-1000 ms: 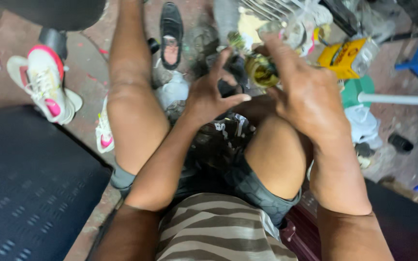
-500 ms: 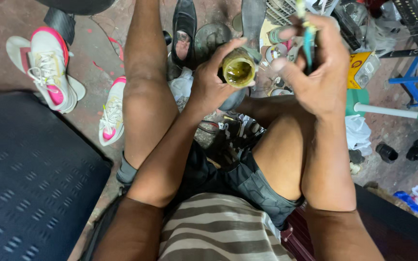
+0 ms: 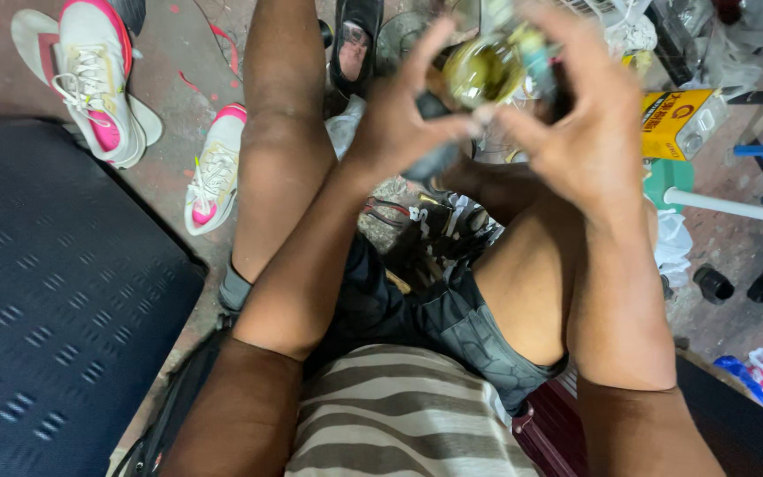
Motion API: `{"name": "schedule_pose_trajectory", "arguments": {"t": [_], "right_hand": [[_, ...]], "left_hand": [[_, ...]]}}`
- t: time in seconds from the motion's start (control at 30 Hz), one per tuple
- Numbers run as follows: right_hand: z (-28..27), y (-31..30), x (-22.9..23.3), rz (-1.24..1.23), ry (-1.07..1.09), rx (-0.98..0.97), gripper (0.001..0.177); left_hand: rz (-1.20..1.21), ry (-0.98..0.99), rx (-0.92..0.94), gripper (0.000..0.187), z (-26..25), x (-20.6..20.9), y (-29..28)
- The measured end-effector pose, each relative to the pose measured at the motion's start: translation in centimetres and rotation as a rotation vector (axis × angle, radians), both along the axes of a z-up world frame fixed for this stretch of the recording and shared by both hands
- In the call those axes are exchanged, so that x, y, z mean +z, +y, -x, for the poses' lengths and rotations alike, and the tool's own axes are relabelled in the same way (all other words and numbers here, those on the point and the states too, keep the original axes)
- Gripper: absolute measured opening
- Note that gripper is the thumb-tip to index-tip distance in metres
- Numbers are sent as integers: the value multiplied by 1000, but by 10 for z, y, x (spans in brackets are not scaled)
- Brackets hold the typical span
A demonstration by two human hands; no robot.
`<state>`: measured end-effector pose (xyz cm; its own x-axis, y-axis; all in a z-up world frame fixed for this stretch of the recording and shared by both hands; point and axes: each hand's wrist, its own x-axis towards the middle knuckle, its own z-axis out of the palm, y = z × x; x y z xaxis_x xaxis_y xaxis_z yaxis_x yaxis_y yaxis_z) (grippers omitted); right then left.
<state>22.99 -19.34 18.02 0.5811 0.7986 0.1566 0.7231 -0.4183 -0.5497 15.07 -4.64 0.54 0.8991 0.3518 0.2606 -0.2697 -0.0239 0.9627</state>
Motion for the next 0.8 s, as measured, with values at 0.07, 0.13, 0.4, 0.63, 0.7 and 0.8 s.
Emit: {"name": "schedule_pose_trajectory", "arguments": {"t": [0.07, 0.13, 0.4, 0.63, 0.7, 0.8], "right_hand": [[-8, -9, -1, -7, 63, -193, 55], [-23, -17, -1, 49, 169, -494, 47], [-30, -34, -14, -74, -66, -74, 57], [-12, -46, -14, -133, 13, -106, 61], [-11, -44, -12, -128, -30, -95, 60], [-11, -40, -1, -37, -202, -96, 63]], "left_hand": [[-4, 160, 138, 49, 1, 0, 16], [-9, 316, 259, 24, -1, -5, 33], [-289, 336, 605, 23, -8, -33, 63], [-481, 896, 0, 42, -23, -86, 25], [-573, 978, -140, 51, -37, -119, 5], [-543, 1032, 57, 58, -56, -174, -32]]}}
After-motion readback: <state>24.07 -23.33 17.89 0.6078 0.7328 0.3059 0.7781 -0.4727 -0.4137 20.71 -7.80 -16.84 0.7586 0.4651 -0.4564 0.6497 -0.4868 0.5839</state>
